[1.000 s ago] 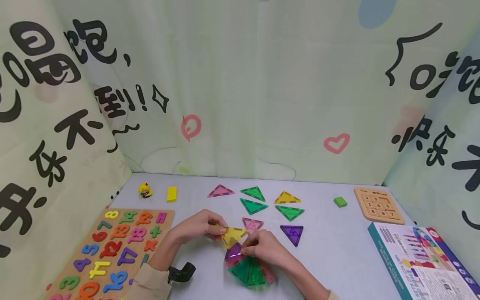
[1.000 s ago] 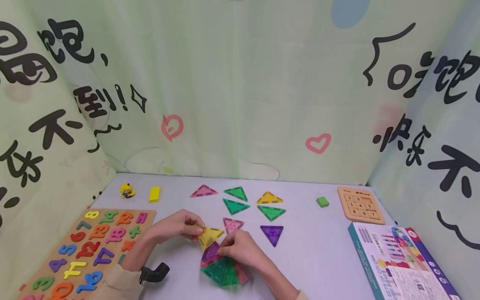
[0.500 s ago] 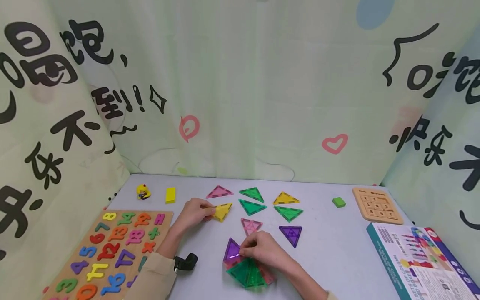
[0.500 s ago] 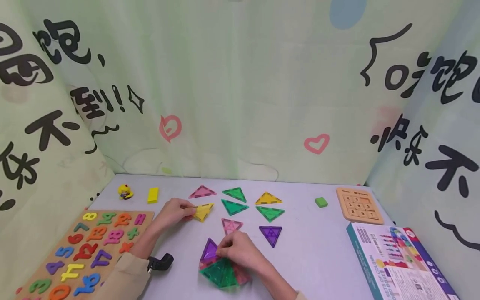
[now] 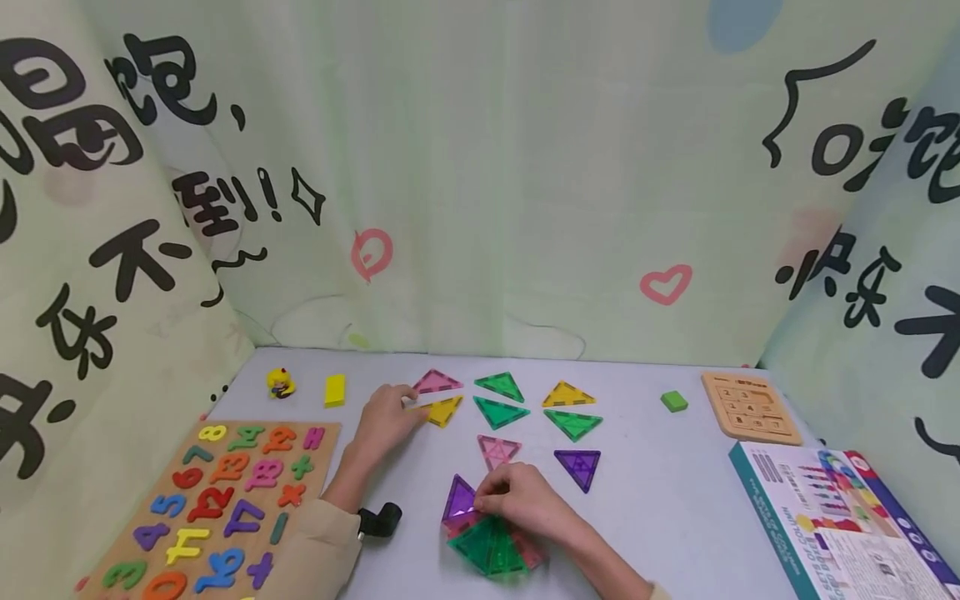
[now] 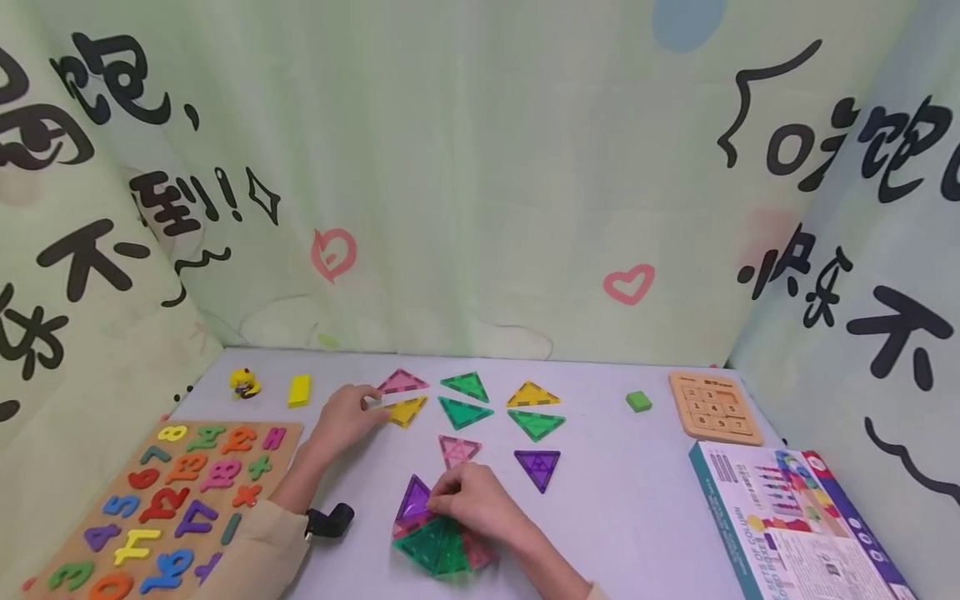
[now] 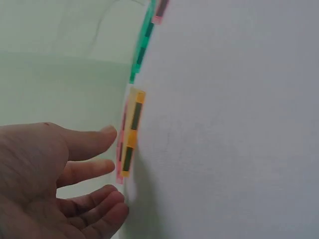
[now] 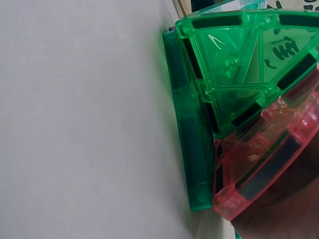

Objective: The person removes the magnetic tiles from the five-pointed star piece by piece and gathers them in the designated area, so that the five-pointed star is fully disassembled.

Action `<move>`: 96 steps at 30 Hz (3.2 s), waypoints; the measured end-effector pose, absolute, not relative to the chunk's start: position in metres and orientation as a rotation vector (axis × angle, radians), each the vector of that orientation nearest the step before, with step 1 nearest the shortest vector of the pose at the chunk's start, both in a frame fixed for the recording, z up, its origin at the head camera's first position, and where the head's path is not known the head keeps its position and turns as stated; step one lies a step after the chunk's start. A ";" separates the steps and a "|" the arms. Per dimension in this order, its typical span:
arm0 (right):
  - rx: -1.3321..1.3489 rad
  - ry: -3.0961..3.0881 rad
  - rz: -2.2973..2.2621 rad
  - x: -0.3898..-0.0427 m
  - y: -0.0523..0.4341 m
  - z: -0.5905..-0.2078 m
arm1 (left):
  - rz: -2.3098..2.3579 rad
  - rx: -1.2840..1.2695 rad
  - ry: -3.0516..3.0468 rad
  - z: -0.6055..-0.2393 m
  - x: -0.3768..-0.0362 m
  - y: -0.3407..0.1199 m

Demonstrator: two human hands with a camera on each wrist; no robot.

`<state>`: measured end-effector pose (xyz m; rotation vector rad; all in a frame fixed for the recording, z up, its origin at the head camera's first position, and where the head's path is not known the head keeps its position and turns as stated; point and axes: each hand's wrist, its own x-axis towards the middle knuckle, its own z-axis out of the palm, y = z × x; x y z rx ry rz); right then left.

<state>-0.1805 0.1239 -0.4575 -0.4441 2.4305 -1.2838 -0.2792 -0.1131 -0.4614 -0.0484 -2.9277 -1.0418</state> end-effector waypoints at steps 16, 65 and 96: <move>-0.504 2.394 -1.285 -0.180 0.128 -0.457 | -1.186 -0.666 -3.188 -0.451 -0.213 -0.093; -0.529 2.385 -1.302 -0.178 0.127 -0.460 | -0.904 -0.221 -2.964 -0.469 -0.228 -0.096; -0.544 2.183 -1.384 -0.176 0.139 -0.456 | -2.121 -0.555 -3.126 -0.455 -0.186 -0.103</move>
